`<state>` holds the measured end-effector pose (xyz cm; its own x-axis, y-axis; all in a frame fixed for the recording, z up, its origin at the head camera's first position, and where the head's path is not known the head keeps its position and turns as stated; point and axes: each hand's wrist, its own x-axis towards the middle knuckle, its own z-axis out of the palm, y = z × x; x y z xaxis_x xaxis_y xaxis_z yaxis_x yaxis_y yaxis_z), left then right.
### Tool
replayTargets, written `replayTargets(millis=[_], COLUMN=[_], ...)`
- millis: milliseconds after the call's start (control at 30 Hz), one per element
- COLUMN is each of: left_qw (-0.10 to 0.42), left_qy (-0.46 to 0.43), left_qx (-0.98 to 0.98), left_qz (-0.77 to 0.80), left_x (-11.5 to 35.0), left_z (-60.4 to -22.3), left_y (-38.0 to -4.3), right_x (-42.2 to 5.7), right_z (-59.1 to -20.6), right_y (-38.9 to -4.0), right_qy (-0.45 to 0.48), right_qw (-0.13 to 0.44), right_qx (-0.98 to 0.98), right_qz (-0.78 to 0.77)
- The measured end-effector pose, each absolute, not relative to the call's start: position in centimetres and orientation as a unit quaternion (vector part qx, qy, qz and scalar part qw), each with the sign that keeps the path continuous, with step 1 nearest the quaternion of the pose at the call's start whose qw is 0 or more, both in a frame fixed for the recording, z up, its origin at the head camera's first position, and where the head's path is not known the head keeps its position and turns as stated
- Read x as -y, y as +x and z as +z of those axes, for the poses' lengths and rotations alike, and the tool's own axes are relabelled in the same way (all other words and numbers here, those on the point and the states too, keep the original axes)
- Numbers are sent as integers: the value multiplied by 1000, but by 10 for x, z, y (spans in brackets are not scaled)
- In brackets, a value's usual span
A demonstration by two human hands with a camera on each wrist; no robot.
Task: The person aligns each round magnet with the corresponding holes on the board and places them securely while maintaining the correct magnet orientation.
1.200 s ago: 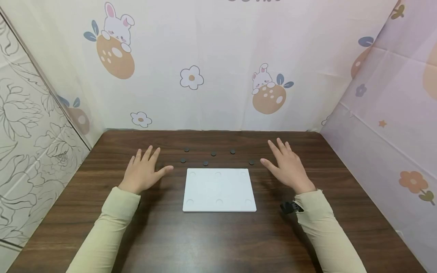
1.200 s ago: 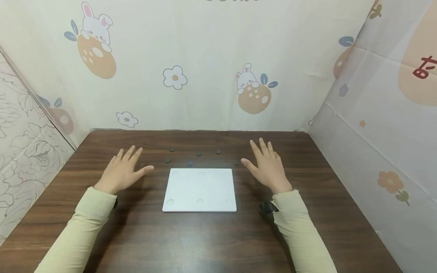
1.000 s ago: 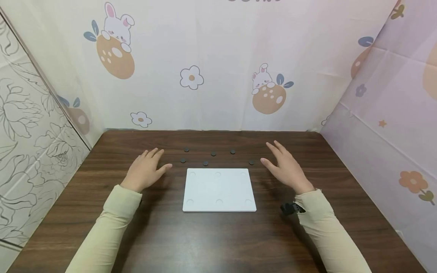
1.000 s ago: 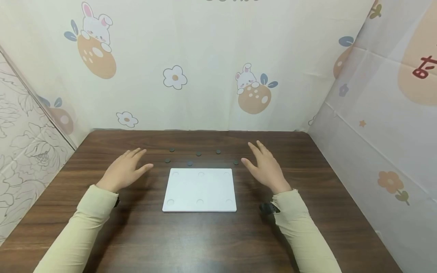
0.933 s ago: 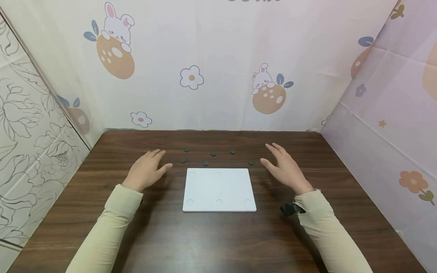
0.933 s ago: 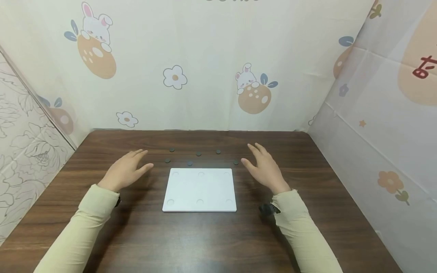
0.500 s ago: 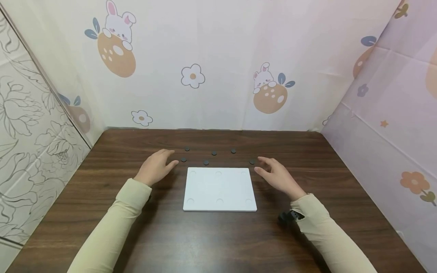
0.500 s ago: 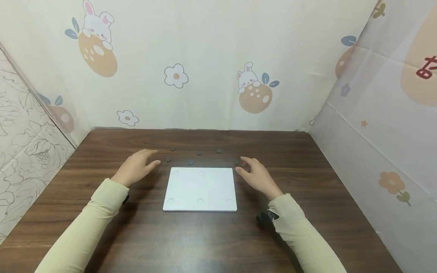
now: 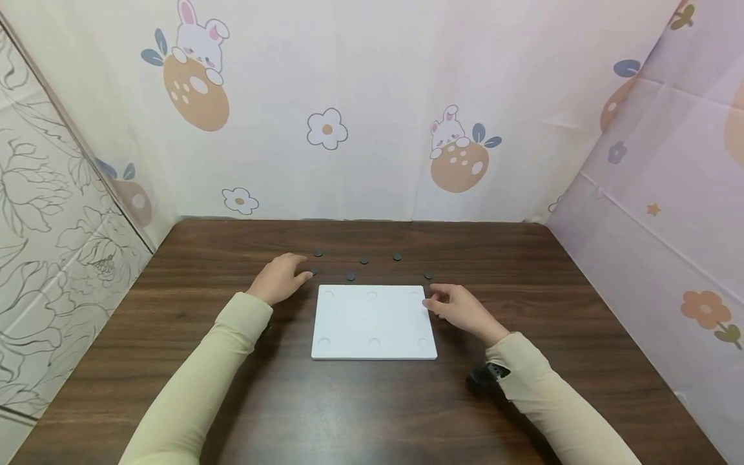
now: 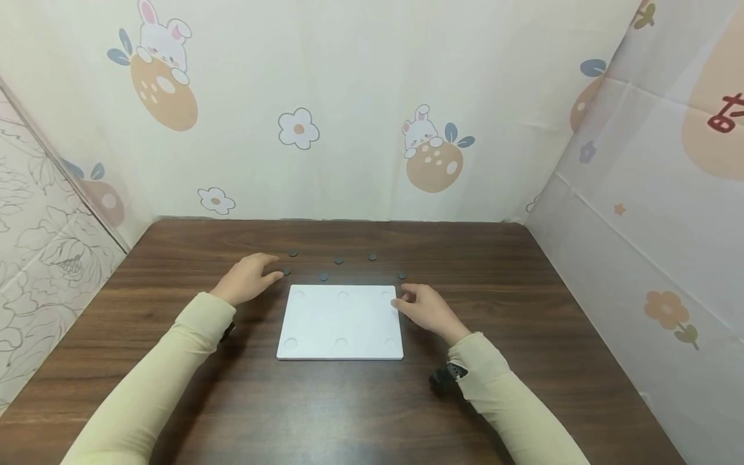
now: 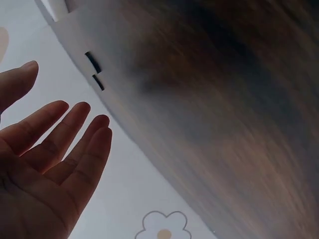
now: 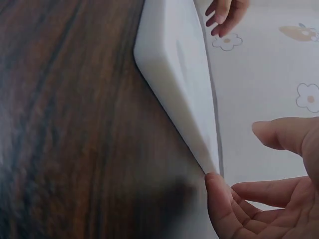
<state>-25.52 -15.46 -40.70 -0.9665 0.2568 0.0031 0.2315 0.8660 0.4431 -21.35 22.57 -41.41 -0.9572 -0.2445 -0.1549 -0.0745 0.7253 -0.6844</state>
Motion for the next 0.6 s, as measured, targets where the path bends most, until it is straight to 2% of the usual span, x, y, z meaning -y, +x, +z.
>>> replayTargets(millis=[600], left_qw=[51], left_qy=[133], left_qx=[-973], left_qz=[179], left_x=[145], left_z=[-421], left_y=[-274], right_x=[-214], right_z=[-426], right_y=[-219], right_qy=[-86], right_qw=[135], right_qx=[-923], right_qz=[-350])
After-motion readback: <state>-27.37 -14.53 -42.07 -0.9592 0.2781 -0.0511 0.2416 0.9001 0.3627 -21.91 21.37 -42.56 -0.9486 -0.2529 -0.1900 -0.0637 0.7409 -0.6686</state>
